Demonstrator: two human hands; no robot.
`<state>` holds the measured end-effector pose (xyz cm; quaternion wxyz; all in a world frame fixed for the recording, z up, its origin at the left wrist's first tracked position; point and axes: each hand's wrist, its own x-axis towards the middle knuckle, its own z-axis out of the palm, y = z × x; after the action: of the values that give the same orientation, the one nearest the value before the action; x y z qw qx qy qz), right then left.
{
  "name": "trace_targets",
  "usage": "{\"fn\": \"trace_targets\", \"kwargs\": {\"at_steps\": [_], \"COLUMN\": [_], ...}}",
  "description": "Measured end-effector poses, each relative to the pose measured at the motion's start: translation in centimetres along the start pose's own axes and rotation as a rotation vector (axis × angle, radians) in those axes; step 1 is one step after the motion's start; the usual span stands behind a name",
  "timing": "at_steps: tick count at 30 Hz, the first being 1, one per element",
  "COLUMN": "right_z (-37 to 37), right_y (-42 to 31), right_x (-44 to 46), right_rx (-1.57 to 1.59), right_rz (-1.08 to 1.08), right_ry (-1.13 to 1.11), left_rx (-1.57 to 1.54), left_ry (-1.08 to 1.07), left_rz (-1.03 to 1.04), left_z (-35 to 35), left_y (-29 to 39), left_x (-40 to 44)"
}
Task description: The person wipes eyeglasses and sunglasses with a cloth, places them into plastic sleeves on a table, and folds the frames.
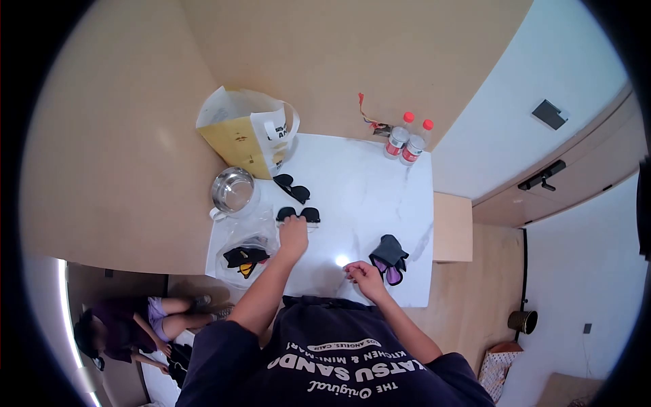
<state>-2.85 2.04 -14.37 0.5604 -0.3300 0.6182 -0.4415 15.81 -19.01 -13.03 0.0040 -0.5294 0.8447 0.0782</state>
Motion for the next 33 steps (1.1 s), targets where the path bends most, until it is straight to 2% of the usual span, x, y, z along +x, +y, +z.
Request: {"fn": "trace_targets", "kwargs": {"at_steps": [5, 11, 14, 17, 23, 26, 30, 33], "right_z": [-0.6, -1.1, -1.1, -0.8, -0.9, -0.9, -1.5, -1.6], "right_y": [0.1, 0.1, 0.5, 0.8, 1.2, 1.4, 1.4, 1.2], "right_x": [1.0, 1.1, 1.1, 1.1, 0.8, 0.6, 0.4, 0.4], "right_rx": [0.021, -0.007, -0.013, -0.014, -0.024, -0.017, -0.032, 0.002], "right_rz": [-0.016, -0.009, 0.013, 0.018, 0.037, 0.053, 0.022, 0.003], "right_ry": [-0.005, -0.034, -0.044, -0.062, -0.053, -0.037, -0.021, 0.0], "left_rx": [-0.18, -0.31, -0.282, -0.303, -0.234, -0.318, -0.445, -0.791], "left_ry": [-0.052, 0.166, 0.148, 0.263, 0.21, 0.171, 0.072, 0.006], "left_rz": [0.122, 0.118, 0.098, 0.037, 0.029, 0.032, -0.045, -0.114], "left_z": [0.7, 1.3, 2.0, 1.8, 1.3, 1.2, -0.4, 0.1], "left_y": [1.8, 2.0, 1.4, 1.7, 1.3, 1.3, 2.2, 1.6], "left_x": [-2.2, -4.1, -3.8, -4.0, -4.2, -4.1, -3.8, -3.4]}}
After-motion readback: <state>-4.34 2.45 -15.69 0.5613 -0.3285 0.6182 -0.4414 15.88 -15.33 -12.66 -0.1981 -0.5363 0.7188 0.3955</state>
